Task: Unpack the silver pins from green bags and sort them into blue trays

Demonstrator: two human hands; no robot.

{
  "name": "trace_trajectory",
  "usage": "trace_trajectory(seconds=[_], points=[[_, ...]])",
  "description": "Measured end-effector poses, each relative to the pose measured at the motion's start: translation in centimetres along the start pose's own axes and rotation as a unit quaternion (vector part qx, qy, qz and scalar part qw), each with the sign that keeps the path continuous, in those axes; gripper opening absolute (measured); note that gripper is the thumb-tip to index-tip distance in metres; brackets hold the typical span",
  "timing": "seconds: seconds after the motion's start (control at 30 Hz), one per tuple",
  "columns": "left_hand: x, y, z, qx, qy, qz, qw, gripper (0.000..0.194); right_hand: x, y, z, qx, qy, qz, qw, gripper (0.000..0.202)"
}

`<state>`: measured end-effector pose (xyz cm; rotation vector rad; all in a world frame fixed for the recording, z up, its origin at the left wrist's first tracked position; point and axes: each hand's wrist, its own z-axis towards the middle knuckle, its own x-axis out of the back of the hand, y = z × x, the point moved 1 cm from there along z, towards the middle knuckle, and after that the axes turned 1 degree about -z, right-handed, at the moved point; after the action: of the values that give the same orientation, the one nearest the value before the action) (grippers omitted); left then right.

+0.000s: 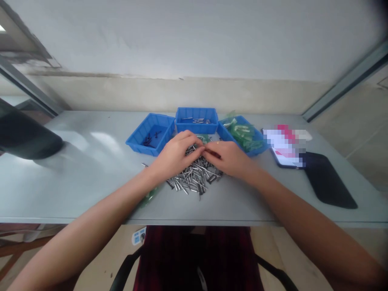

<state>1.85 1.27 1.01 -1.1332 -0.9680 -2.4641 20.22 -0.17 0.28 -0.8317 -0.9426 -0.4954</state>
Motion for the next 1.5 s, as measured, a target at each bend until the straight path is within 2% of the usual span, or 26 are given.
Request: trace_trajectory(seconds=[0.17,0.33,0.5,0.7,0.83,1.03,1.5], points=[[0.2,0.2,-0.1,-0.010,-0.005,-0.003,1.000,0.014,0.1,0.1,0.1,-0.008,0.014,0.010,1.000,0.019],[0.4,0.1,0.0,-0.001,0.021,-0.004,1.000,0.015,0.4,0.0,0.0,-0.053,0.031,0.103,0.993,0.021],[0.3,0.0,0.1,-0.010,0.024,-0.003,1.000,0.014,0.9,0.0,0.2,-0.084,0.028,0.247,0.965,0.029],[0.3,0.0,0.0,-0.029,0.032,-0.006,0.999,0.030,1.2,0.2,0.4,-0.119,0.002,0.343,0.932,0.030],[0.3,-0.1,0.0,-0.049,0.012,-0.015,0.999,0.040,1.2,0.2,0.3,-0.126,-0.009,0.365,0.922,0.029],[0.2,-0.4,-0.1,-0.049,-0.001,-0.024,0.999,0.051,1.6,-0.2,0.2,-0.125,-0.033,0.343,0.931,0.033],[0.3,-0.2,-0.1,-0.016,-0.020,-0.097,0.995,0.053,1.5,-0.2,0.1,-0.116,-0.051,0.387,0.913,0.029]])
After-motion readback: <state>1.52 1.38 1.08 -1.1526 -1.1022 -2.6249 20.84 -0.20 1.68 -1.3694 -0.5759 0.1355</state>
